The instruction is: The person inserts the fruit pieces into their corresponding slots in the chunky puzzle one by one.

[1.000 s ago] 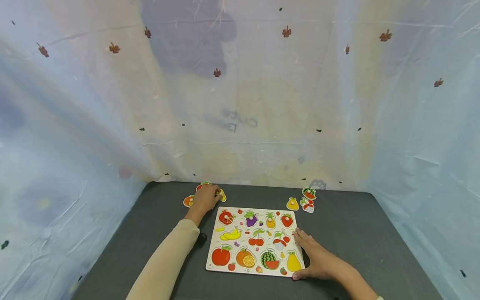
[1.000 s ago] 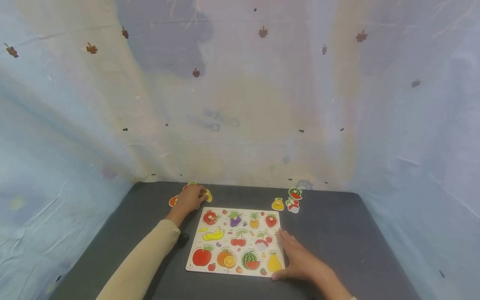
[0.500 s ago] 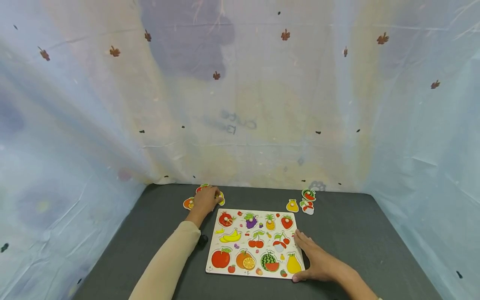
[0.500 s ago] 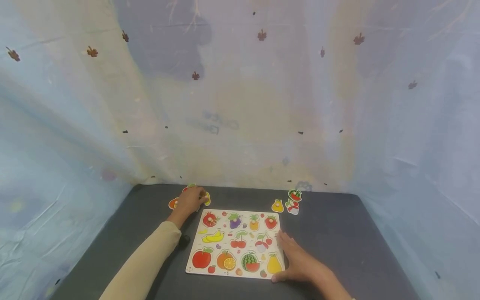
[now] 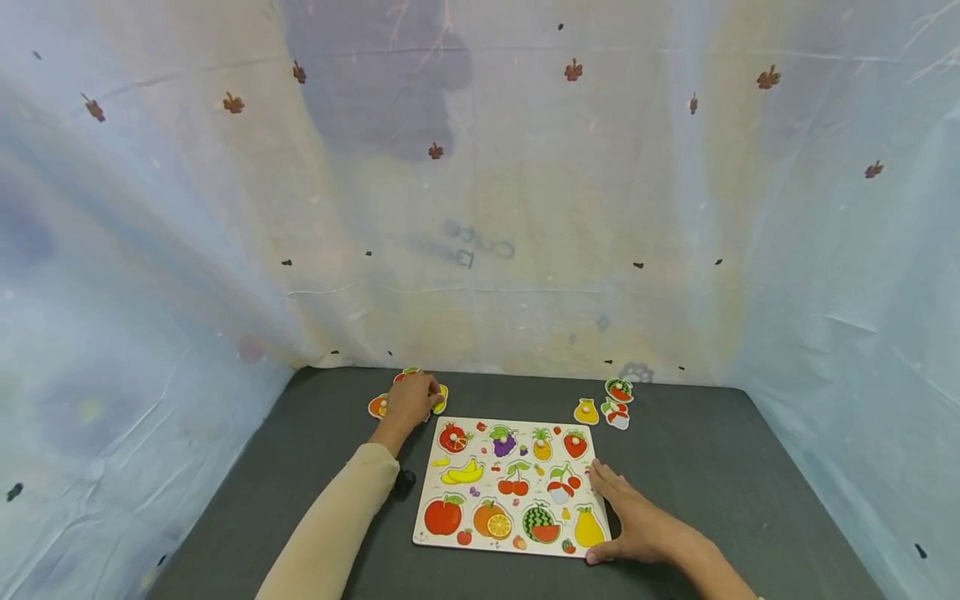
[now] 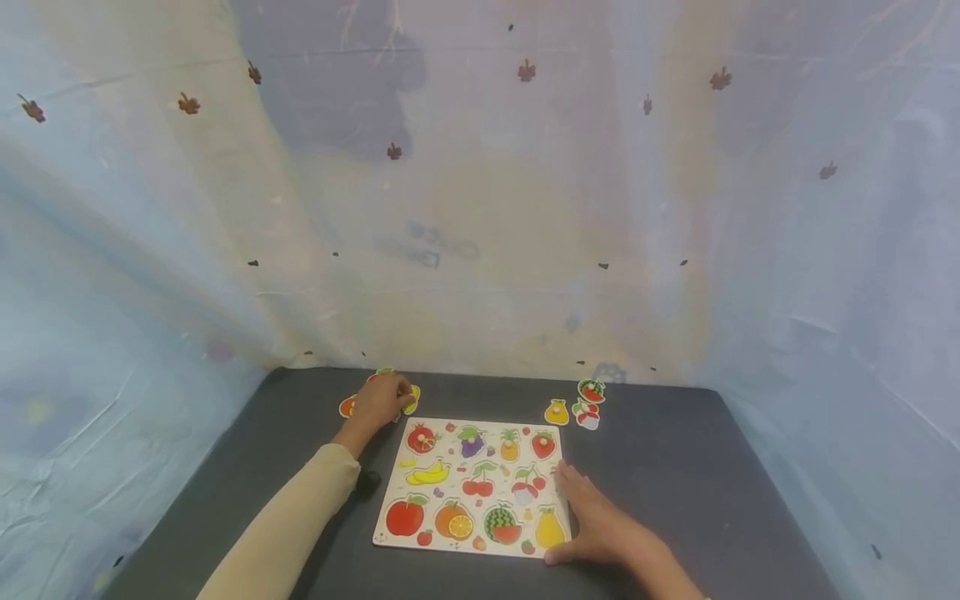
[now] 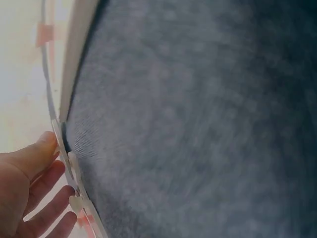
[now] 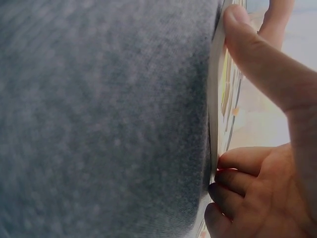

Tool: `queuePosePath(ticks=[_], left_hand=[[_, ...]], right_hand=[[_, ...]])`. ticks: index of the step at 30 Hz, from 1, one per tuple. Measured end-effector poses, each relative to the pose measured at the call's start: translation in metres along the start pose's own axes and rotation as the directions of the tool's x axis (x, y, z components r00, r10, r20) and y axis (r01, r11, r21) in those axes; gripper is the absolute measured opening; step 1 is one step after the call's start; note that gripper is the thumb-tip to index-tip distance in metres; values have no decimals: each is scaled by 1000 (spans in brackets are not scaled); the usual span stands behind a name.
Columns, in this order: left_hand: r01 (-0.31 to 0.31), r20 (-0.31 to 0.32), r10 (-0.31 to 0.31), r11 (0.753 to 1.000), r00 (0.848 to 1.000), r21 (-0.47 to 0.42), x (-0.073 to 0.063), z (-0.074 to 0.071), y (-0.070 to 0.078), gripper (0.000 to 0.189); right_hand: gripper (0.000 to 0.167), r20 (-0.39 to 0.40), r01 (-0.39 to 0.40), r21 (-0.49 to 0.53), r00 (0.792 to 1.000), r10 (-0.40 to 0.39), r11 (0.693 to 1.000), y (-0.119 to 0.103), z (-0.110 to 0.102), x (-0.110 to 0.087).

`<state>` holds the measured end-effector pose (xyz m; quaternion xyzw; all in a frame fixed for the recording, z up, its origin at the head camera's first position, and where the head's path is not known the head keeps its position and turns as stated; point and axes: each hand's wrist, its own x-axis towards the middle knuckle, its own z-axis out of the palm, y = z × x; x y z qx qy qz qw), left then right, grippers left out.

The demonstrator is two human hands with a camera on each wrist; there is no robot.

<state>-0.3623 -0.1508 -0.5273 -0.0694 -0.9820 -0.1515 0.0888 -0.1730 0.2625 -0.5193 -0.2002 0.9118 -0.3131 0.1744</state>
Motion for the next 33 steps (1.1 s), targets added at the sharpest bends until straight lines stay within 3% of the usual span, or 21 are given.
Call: queuePosePath(ticks=[6, 20, 33], left_hand=[[-18, -28, 17, 999, 999, -38, -3, -3, -5, 18], [-73, -2, 74, 989, 997, -127, -15, -16, -11, 18], [-85, -39, 79, 979, 996, -183, -38, -27, -12, 17]], right_hand=[[132, -3, 9, -6, 1000, -9, 1000, 2, 1, 0], [131, -1, -12, -20, 1000, 12, 1000, 3, 2, 3], [133, -9, -32, -23, 999, 32, 999, 1, 2, 2]])
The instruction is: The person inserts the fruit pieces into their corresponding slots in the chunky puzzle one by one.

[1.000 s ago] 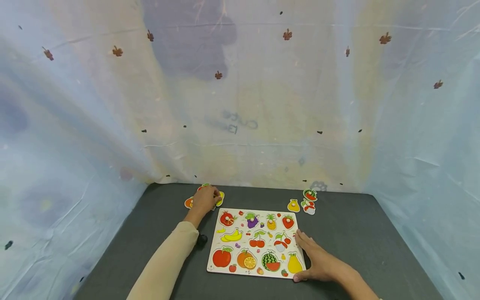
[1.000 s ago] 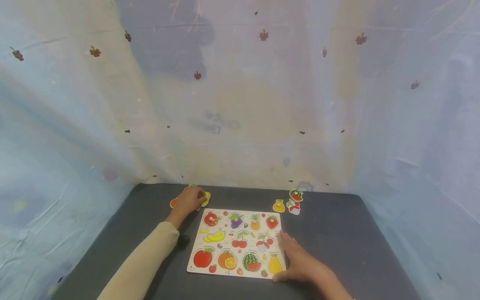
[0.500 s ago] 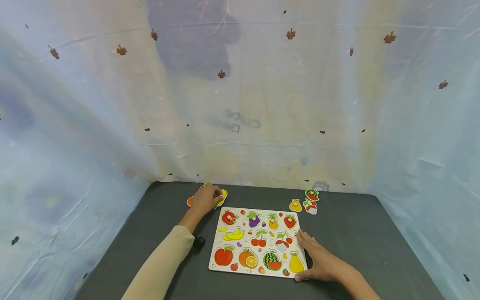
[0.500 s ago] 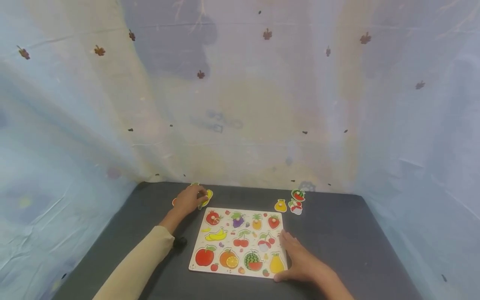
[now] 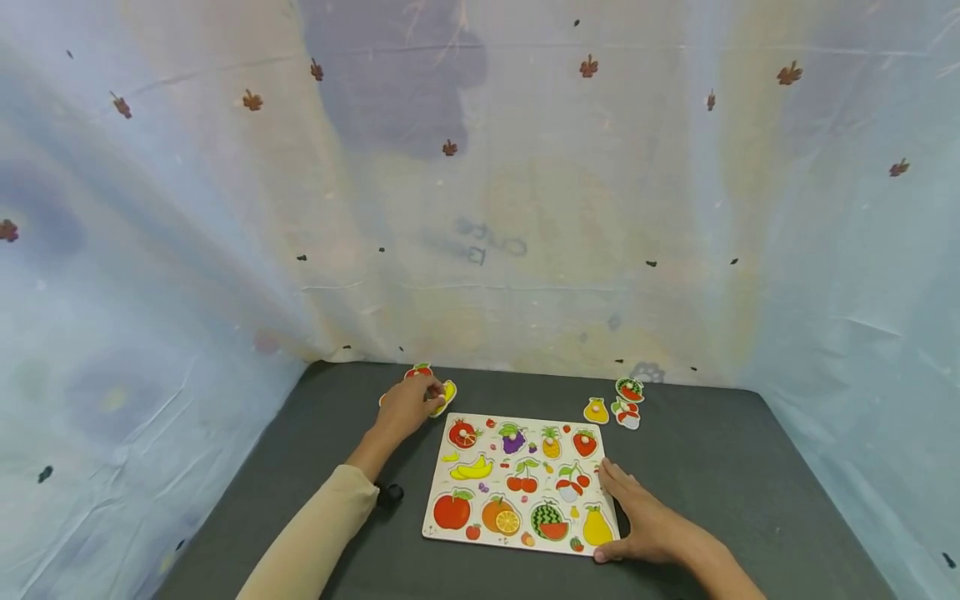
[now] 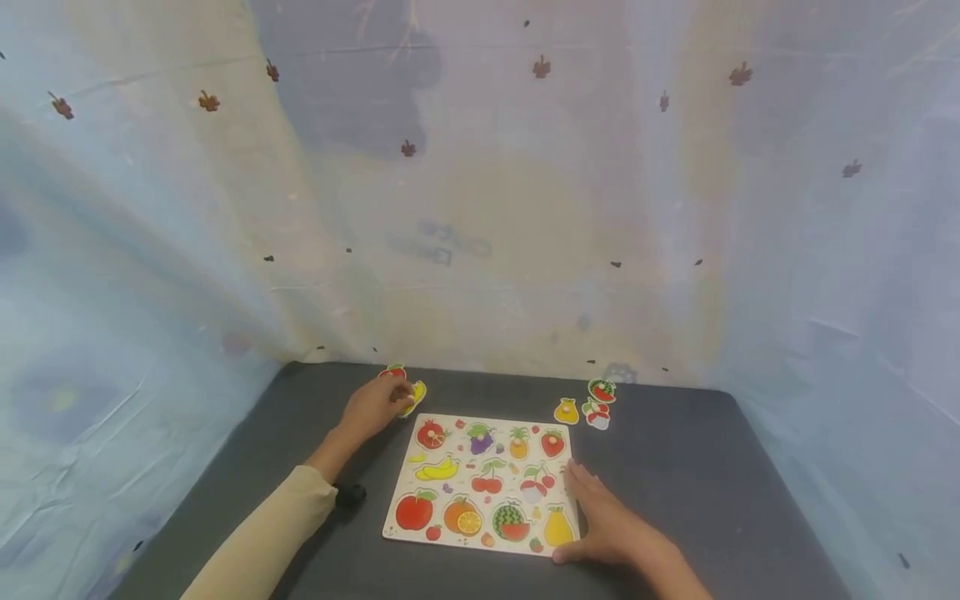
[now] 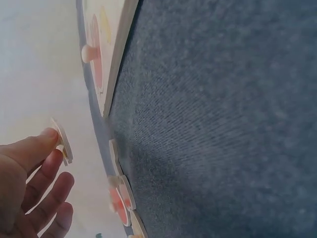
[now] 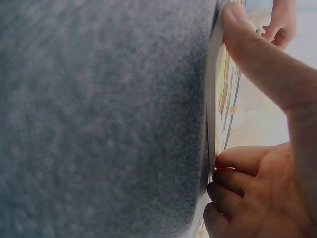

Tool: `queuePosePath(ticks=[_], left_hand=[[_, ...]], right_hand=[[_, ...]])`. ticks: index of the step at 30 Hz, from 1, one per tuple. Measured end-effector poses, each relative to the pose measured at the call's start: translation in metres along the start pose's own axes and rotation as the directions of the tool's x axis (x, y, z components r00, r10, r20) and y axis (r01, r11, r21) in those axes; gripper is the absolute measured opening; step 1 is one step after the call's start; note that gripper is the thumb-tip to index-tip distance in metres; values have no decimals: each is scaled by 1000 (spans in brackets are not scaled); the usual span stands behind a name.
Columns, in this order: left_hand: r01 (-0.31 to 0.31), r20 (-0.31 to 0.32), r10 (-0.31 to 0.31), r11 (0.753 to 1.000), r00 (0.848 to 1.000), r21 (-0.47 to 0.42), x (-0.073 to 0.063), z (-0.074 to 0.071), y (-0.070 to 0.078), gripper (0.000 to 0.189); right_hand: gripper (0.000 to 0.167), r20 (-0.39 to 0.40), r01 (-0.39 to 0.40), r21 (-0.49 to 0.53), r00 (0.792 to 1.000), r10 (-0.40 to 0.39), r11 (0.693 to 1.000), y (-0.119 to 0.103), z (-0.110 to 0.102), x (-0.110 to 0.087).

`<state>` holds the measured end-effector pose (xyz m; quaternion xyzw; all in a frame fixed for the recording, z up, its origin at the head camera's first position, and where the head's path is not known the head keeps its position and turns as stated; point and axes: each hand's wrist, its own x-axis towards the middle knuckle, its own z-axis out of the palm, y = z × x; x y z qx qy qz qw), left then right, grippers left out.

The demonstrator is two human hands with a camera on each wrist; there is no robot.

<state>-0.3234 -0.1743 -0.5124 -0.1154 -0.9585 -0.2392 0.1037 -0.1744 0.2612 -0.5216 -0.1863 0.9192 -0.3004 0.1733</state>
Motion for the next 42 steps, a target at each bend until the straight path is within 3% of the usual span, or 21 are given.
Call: queuePosePath(ticks=[17, 24, 33, 42], left_hand=[[-122, 21, 122, 992, 992, 13, -26, -6, 15, 14], [-168, 60, 165, 985, 984, 44, -33, -5, 23, 15], [-275, 170, 264, 960, 949, 44, -40, -5, 30, 12], [-312, 255, 293, 949, 922, 36, -43, -3, 38, 13]], right_hand=[[134, -10, 5, 1, 1000, -5, 1000, 1, 0, 1], [135, -7, 3, 10, 1000, -2, 1000, 2, 0, 1], [135, 4, -13, 8, 1000, 13, 1000, 2, 0, 2], [134, 0, 14, 17, 1000, -14, 1000, 3, 0, 1]])
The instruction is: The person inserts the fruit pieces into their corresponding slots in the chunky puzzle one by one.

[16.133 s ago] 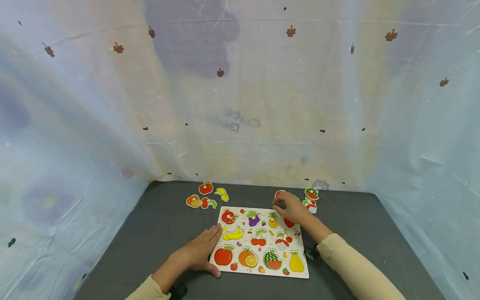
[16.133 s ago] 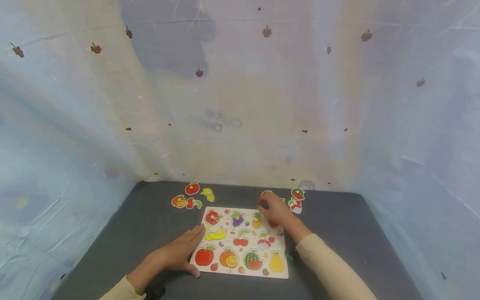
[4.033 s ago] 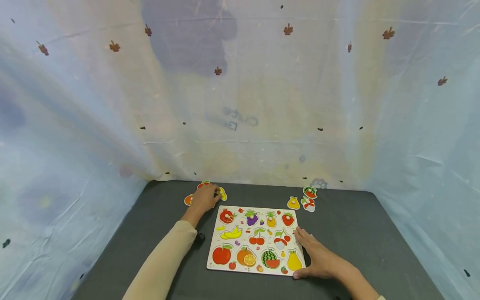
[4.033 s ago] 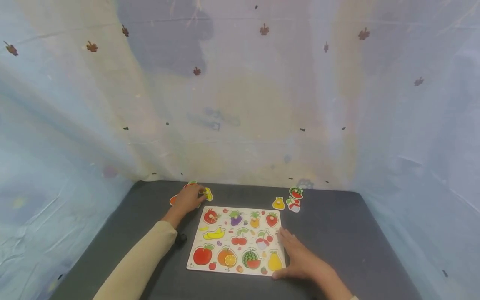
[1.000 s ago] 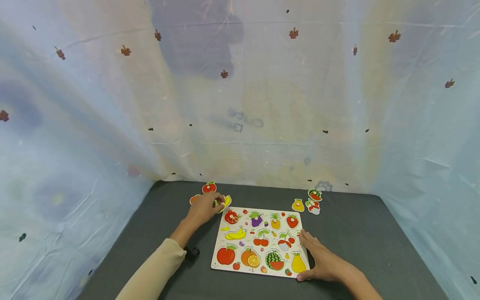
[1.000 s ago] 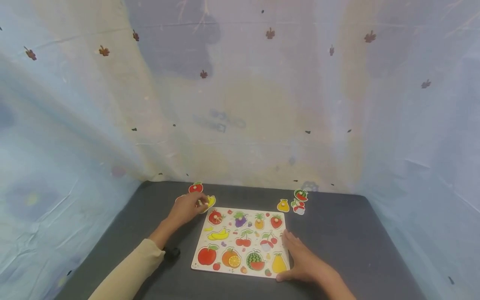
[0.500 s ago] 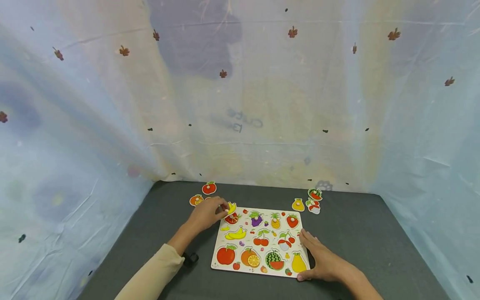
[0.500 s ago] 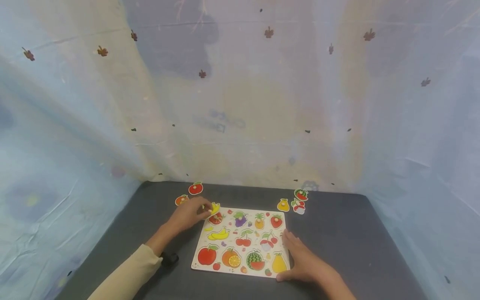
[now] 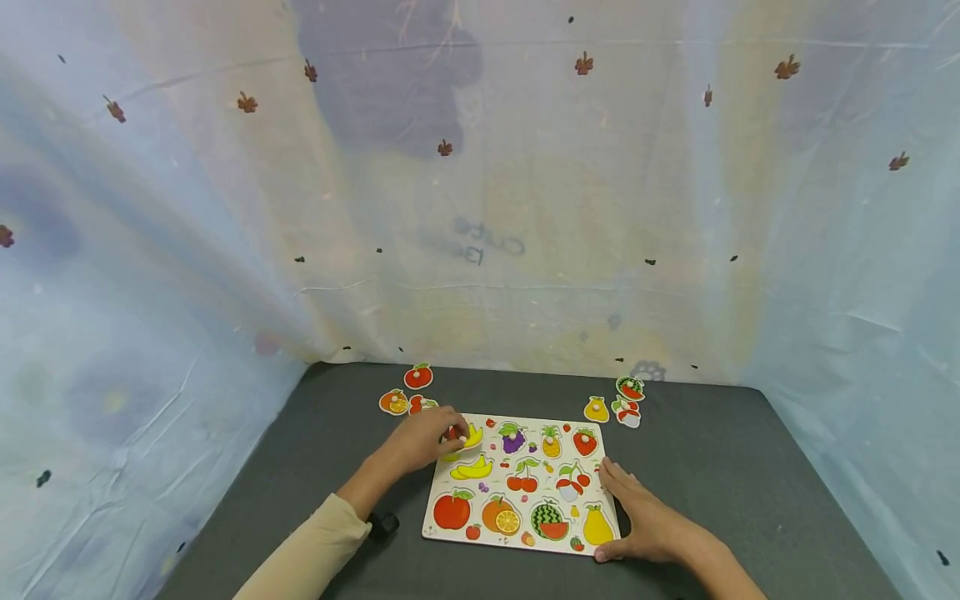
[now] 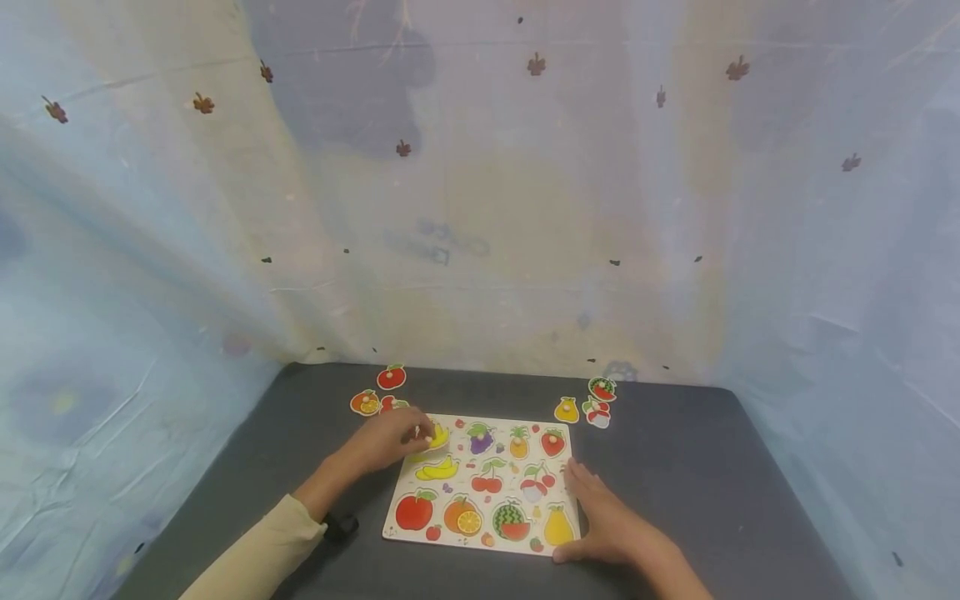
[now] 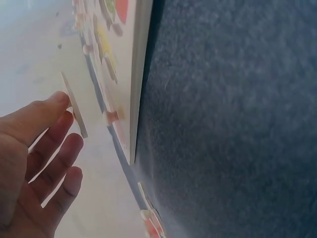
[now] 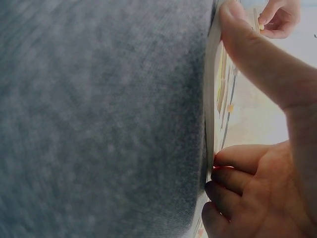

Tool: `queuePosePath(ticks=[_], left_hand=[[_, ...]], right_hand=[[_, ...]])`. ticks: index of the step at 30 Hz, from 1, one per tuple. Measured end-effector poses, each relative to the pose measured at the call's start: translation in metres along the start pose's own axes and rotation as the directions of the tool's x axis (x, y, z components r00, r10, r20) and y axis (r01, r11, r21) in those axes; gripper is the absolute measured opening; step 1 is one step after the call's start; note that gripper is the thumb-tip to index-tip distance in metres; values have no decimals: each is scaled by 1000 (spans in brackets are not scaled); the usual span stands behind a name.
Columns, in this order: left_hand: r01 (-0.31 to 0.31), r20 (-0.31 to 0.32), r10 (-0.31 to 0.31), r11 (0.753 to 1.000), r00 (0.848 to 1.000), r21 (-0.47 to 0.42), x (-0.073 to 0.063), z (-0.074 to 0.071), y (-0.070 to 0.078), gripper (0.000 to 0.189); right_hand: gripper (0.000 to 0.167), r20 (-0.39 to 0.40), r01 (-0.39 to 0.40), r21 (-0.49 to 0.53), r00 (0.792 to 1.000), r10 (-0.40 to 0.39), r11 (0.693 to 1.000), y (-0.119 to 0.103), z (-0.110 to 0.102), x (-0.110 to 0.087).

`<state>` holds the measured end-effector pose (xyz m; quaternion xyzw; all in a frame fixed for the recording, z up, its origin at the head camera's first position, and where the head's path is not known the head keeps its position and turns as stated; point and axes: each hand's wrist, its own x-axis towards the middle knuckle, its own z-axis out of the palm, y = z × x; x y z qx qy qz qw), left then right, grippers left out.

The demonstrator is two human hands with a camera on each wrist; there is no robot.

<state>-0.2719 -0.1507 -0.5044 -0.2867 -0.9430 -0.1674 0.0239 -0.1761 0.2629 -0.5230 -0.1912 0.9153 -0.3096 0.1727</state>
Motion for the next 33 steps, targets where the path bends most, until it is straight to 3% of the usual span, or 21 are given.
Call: queuePosePath(ticks=[11, 22, 33], left_hand=[[-106, 87, 103, 994, 991, 27, 2, 12, 3, 9], [-123, 144, 122, 992, 982, -6, 2, 18, 6, 6], [-132, 147, 130, 991, 980, 2, -1, 20, 9, 9]], right_hand=[[133, 6, 1, 6, 1000, -1, 1000, 1, 0, 0], [133, 6, -2, 8, 1000, 2, 1000, 2, 1, 0], [135, 4, -21, 15, 1000, 21, 1000, 3, 1, 1]])
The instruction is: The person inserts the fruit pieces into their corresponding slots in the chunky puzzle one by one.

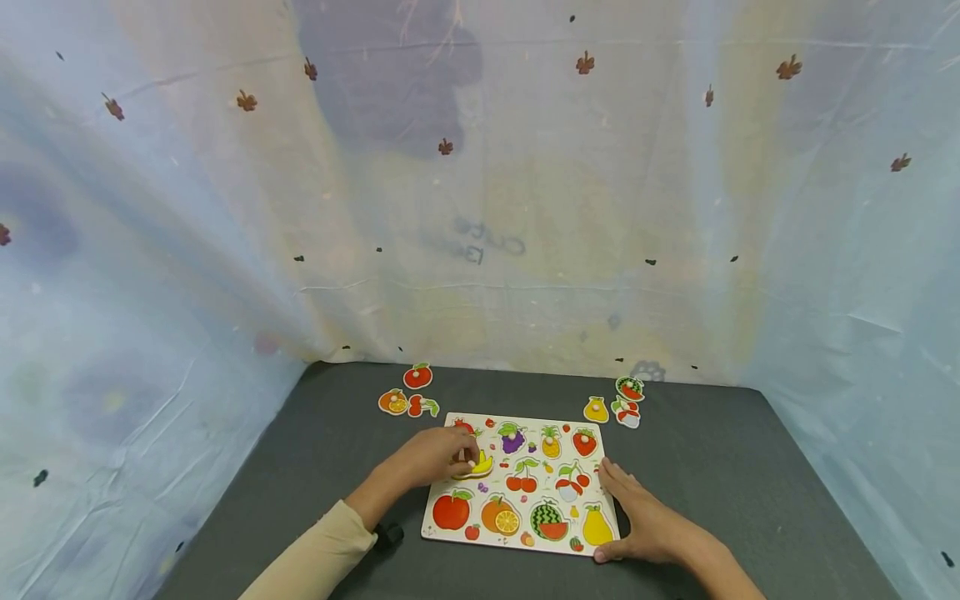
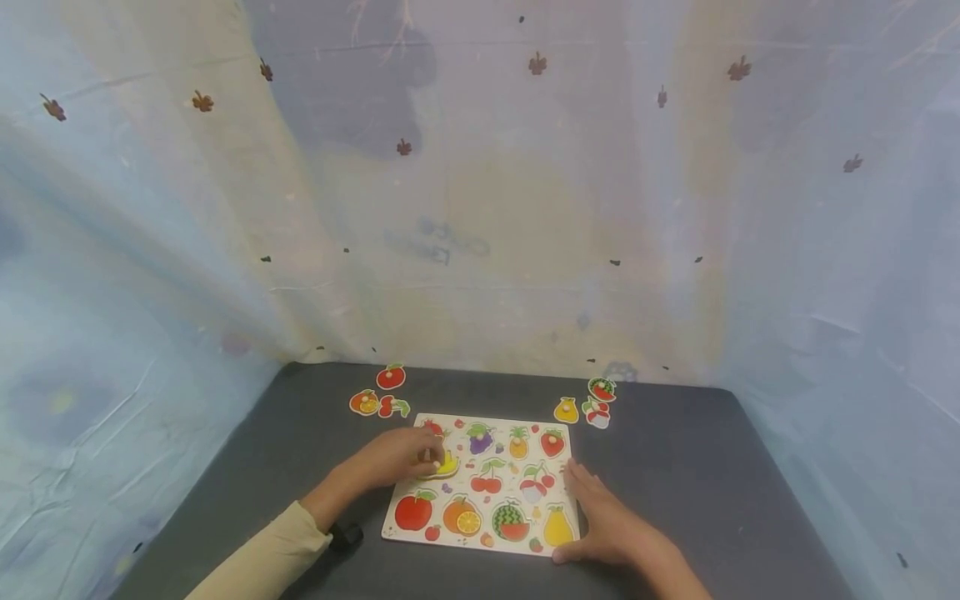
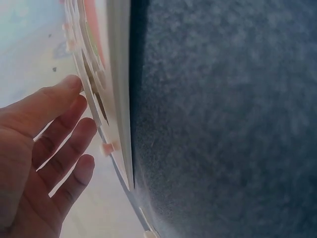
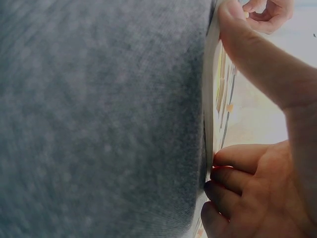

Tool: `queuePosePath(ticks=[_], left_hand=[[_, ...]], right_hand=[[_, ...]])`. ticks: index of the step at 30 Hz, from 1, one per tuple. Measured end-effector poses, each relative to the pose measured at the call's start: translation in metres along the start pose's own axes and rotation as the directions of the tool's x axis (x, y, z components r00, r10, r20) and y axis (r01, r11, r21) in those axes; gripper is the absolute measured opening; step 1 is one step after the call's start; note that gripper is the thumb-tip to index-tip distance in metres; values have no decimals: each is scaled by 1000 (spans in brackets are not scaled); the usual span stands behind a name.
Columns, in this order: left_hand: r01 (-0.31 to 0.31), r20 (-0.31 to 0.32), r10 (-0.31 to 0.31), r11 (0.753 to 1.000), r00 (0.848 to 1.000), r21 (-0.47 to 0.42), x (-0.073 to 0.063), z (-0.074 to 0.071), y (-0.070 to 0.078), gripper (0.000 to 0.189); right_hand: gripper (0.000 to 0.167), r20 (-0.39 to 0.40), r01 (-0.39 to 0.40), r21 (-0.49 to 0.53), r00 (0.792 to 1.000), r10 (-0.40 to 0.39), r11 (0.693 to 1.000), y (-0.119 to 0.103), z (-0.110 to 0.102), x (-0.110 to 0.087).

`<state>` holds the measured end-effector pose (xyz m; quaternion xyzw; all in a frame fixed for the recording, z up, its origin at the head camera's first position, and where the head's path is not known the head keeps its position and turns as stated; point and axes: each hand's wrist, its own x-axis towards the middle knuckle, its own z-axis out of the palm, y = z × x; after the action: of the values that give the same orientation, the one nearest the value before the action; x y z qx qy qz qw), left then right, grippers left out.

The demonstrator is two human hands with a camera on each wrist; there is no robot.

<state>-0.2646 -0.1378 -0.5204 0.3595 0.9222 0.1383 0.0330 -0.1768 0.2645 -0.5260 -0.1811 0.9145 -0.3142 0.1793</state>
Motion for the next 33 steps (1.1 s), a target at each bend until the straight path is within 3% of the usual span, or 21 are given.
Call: queuePosePath(ticks=[11, 33], left_hand=[[-16, -7, 16, 1000, 1000, -9, 0, 6, -3, 10], [18, 17, -18, 1000, 1000, -18, 0, 4, -2, 10]], right_hand=[[136, 2, -25, -3, 1000, 25, 1000, 0, 1, 2], [136, 0, -35, -8, 999, 35, 999, -3, -1, 1]])
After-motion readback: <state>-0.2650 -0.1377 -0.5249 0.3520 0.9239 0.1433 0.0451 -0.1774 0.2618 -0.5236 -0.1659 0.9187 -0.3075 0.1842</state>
